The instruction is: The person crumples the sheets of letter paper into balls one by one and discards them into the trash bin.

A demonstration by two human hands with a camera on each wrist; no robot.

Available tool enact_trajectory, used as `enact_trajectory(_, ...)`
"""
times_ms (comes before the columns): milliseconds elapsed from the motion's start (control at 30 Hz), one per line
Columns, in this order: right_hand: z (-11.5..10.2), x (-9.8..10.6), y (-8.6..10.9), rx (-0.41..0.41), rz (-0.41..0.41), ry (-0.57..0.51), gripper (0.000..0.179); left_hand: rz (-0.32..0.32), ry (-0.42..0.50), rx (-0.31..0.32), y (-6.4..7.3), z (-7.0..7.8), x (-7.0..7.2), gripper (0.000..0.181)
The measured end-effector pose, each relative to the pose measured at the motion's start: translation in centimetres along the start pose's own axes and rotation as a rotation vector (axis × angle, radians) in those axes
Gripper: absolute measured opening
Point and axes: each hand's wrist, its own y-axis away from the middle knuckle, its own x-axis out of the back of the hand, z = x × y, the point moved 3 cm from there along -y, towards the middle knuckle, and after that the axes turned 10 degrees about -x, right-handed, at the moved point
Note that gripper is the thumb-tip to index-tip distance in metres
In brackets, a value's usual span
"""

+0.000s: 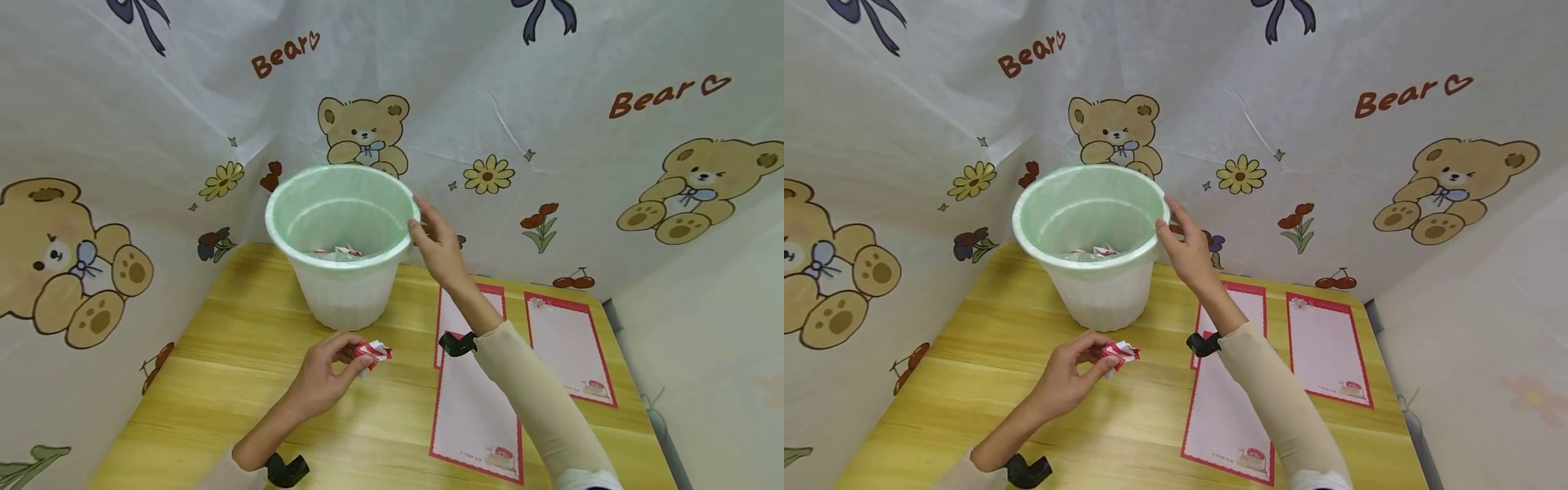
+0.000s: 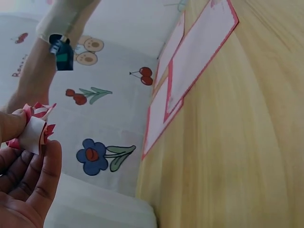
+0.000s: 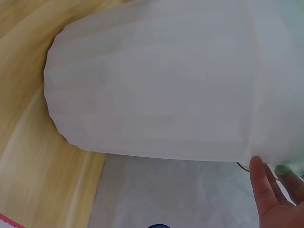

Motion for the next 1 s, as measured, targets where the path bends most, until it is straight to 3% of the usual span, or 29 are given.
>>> enact_trajectory(200,-0.1,0.0,0.0,-0.009,-0.018,-0.021,0.056,-0.005,-0.006,-0.049,-1.2,2.2,1.9,0.019)
enact_trajectory(567,-0.1,0.0,0.0,-0.038,-0.015,-0.031,0.057,0.018,-0.139,-0.158,-4.4,5.6,6.0,0.029)
enact_trajectory(800,0.0,0.0,-0.2,-0.061,-0.012,-0.056,0.057,0.023,-0.227,-0.253,-7.3,7.1,8.5,0.033)
enact_trajectory(1000,-0.1,0.2,0.0,-0.073,-0.013,-0.063,0.06,0.086,-0.207,-0.366,-9.9,8.5,10.4,0.032)
